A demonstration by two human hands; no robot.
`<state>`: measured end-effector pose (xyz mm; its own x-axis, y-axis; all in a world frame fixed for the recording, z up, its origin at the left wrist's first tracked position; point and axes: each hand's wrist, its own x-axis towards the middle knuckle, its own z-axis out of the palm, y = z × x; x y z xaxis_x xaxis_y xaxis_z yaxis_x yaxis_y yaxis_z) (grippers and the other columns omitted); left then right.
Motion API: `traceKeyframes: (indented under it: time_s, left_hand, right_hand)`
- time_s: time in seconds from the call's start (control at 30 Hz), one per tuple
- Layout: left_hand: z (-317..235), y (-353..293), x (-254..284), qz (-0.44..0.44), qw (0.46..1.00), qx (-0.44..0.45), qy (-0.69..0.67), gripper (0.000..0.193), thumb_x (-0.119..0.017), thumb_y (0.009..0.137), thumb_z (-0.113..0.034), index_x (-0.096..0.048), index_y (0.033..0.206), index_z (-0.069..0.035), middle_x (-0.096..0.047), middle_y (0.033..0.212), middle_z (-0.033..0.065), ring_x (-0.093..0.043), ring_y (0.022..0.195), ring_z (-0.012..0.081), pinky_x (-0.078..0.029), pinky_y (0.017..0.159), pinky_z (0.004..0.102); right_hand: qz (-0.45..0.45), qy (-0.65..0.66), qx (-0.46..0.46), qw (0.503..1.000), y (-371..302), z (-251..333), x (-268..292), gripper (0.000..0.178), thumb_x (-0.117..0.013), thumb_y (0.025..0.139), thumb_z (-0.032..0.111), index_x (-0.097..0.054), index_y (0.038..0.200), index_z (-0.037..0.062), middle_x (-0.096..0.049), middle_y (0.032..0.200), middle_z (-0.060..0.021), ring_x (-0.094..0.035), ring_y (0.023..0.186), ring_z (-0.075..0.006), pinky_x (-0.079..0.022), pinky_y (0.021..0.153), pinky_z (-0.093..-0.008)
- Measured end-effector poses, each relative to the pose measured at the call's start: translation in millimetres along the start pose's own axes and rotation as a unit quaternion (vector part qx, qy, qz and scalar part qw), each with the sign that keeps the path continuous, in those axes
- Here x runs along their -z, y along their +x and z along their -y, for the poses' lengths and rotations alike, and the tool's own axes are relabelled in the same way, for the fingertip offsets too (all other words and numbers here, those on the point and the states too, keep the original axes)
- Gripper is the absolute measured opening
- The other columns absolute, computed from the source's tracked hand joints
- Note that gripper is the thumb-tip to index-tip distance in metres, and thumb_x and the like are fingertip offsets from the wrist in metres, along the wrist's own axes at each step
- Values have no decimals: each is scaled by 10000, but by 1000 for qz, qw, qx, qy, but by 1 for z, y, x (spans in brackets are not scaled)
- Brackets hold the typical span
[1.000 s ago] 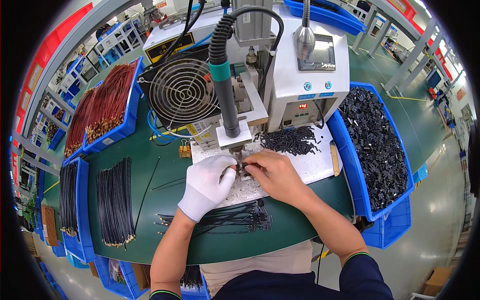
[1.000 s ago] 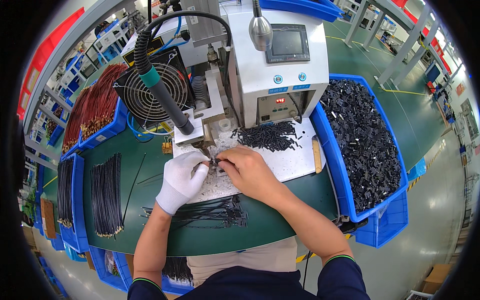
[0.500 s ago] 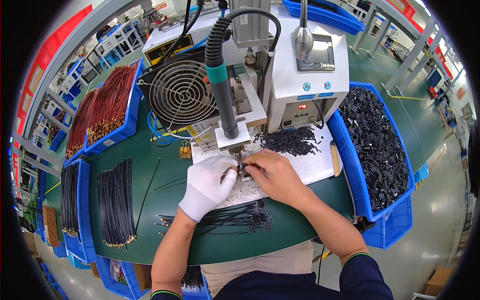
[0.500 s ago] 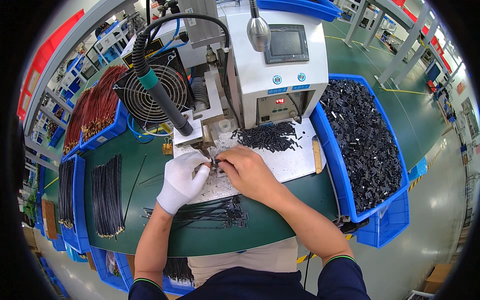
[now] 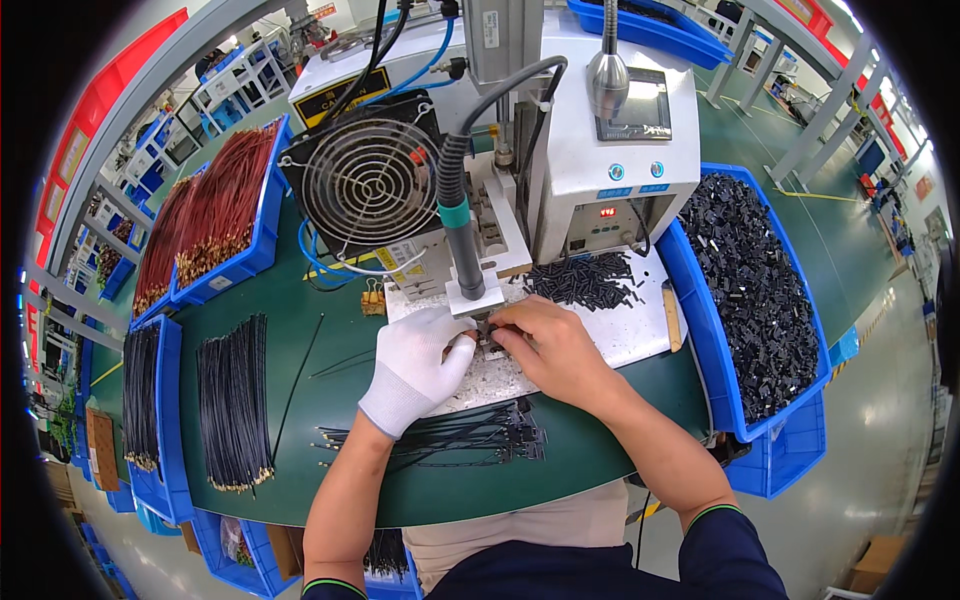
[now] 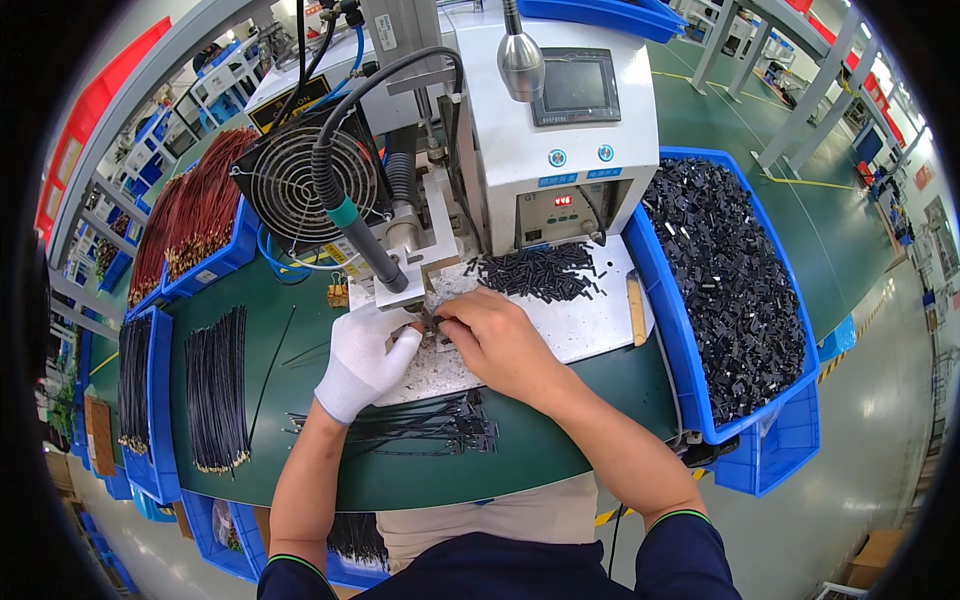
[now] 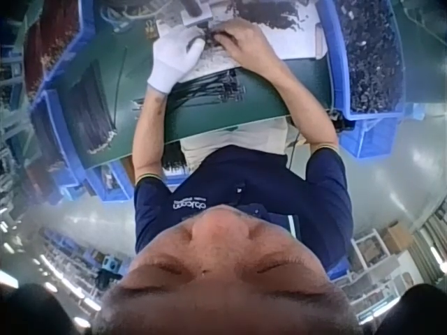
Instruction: The person picks up a wire and a small component, fits them together under a machine to be joined, and sets the assembled piece aside before repeating the process.
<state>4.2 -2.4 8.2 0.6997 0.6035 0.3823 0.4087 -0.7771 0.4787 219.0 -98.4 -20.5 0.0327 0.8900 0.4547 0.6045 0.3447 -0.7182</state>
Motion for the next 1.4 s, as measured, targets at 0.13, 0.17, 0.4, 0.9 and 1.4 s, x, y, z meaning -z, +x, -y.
traceKeyframes:
  time_s: [0.13,0.17,0.4,0.9,1.4]
  left_hand:
    - [1,-1,-1,6,1000,6,1,154,-724,982,-179,-842,997,-81,-767,888,132,-758,830,374,-600,744,495]
    - [1,-1,-1,5,1000,6,1,153,-723,981,-178,-842,995,-82,-766,886,132,-757,829,374,-599,742,495]
    - [2,-1,-1,2,1000,3,-2,148,-724,976,-178,-840,993,-87,-760,881,132,-753,825,378,-597,739,496]
    - [2,1,-3,-5,999,10,-46,115,-750,959,-131,-820,998,-50,-805,964,156,-785,896,397,-623,813,467]
    - [-6,-14,17,12,1000,7,6,206,-754,970,-152,-808,1137,-44,-780,1028,170,-771,935,397,-615,835,485]
  right_hand:
    - [-1,4,-1,1000,-1,-1,-1,175,-800,1015,37,-810,1167,-49,-829,1079,-200,-778,1022,-389,-623,908,-458]
    - [-1,3,-1,1000,-1,0,-1,175,-800,1015,37,-810,1167,-49,-829,1079,-200,-778,1022,-389,-623,908,-458]
    - [-2,7,-4,1000,-1,0,-1,171,-804,1015,37,-810,1165,-44,-827,1078,-197,-779,1019,-384,-622,905,-453]
    - [0,11,-16,1000,-1,1,0,145,-785,1022,35,-802,1151,-28,-816,1074,-192,-762,1024,-396,-610,909,-474]
    - [-40,-20,42,998,-11,7,4,141,-826,1001,22,-800,1131,-27,-810,1048,-174,-760,975,-373,-614,872,-444]
